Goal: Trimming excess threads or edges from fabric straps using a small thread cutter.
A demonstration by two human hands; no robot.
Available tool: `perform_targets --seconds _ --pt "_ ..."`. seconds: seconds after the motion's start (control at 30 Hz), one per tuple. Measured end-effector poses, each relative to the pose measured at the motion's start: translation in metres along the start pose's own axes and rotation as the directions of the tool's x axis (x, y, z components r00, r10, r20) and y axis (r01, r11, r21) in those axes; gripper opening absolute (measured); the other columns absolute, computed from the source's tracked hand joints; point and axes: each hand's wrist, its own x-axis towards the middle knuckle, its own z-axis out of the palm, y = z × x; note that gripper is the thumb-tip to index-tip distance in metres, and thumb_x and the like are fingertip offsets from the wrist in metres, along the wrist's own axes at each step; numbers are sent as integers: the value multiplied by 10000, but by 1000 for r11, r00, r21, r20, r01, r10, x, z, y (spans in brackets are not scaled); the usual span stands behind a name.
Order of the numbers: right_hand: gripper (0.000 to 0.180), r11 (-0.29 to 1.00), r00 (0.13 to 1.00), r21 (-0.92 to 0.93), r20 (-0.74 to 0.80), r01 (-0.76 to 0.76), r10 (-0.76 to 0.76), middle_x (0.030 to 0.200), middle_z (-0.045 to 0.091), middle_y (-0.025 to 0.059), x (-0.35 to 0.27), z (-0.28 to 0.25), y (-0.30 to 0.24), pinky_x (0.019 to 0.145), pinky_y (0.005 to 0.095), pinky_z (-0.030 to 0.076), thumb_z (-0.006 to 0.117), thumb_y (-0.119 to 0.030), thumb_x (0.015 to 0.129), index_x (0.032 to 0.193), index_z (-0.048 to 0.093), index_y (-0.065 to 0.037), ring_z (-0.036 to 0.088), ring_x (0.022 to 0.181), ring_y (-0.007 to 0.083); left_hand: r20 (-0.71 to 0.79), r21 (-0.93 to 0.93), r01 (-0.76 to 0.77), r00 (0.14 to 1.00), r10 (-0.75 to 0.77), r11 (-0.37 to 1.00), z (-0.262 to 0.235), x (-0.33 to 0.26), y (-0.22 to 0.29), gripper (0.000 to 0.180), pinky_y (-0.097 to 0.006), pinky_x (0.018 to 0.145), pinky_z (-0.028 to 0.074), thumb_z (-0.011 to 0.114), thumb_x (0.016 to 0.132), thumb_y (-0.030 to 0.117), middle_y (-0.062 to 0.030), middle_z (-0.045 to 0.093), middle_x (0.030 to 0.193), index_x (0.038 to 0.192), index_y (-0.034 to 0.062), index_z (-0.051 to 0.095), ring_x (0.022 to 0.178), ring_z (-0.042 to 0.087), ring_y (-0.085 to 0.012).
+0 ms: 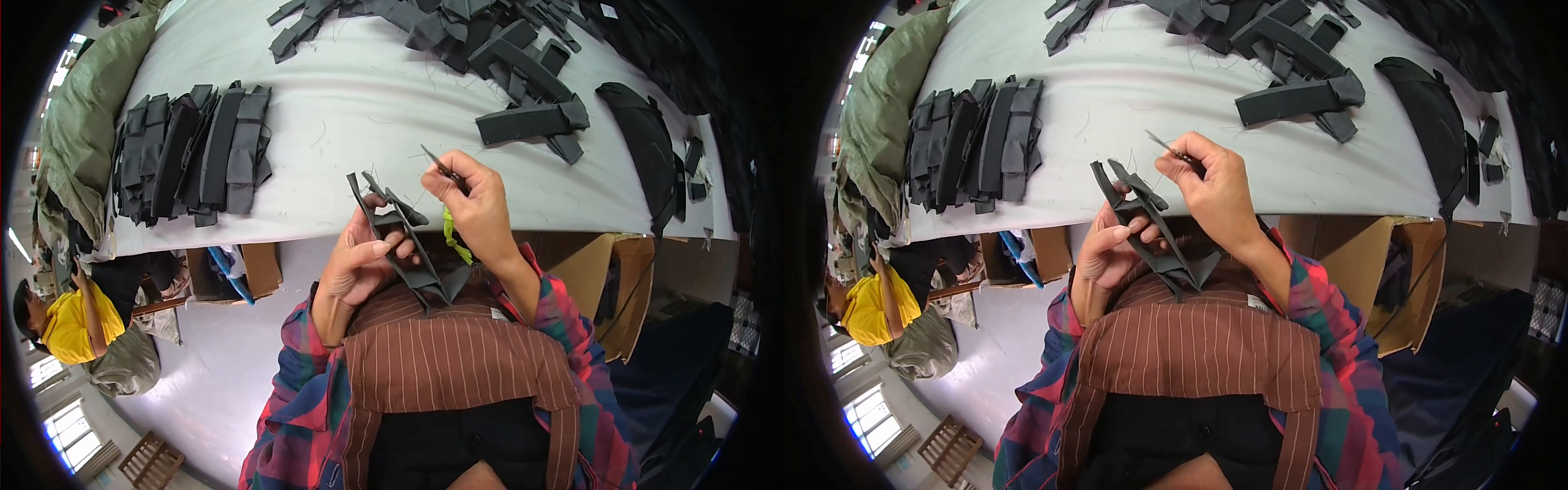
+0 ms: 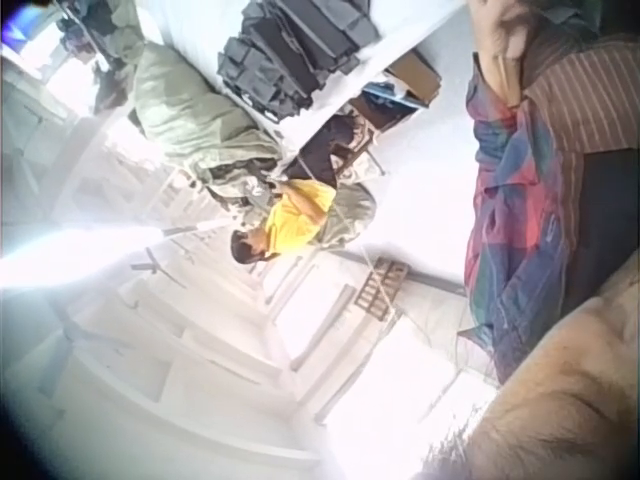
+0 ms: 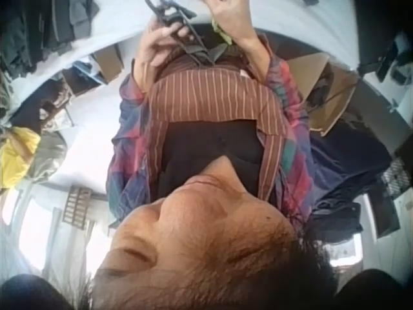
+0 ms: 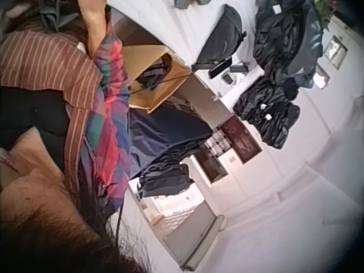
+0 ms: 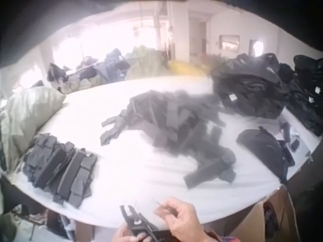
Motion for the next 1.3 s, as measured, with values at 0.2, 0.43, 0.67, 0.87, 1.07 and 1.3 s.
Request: perform_targets --seconds 0.2,0.43,0.67,0.87,1.07,1.3 --pt "79 995 994 101 -111 -9 20 787 560 -53 -3 -5 5 598 180 373 661 -55 865 918 615 -17 414 658 24 -14 -94 -13 1000 12 996 -6 0 3 558 -510 869 482 651 732 50 -70 479 931 1227 199 443 889 524 -241" --pt "124 1000 1000 -13 0 -16 16 845 621 -17 -16 -8 -6 637 192 422 653 -39 868 985 629 -8 489 695 28 -44 -25 -71 997 70 997 -8 0 5 527 -529 877 487 672 759 35 -72 509 925 1217 197 466 901 547 -248" --pt "196 993 986 109 159 36 -53 800 647 73 -25 5 -5 650 243 516 598 73 807 982 669 17 648 714 127 -73 145 -47 996 58 988 -7 -4 5 515 -452 773 553 681 782 -23 -124 586 951 1220 153 475 856 616 -293" --pt "214 996 974 -34 215 81 -72 796 638 96 -25 2 9 660 284 474 626 41 769 964 684 -26 619 725 189 -35 121 -5 999 10 993 -12 -7 2 400 -406 739 570 644 798 -71 -169 618 1003 1135 103 514 839 641 -318" --pt "140 992 953 -84 298 92 -63 784 621 91 -27 -1 7 643 288 462 614 43 775 894 658 -15 607 696 194 10 194 11 1000 -13 981 -20 -14 0 214 -450 808 529 603 874 148 -188 589 1070 1060 84 516 934 605 -353" --pt "129 994 929 -7 357 110 -100 781 572 66 -29 -3 8 655 259 430 594 69 779 889 624 9 556 718 144 -39 82 129 991 -127 988 -3 -24 18 461 -356 860 441 507 891 476 -127 574 1137 1006 33 561 997 558 -232"
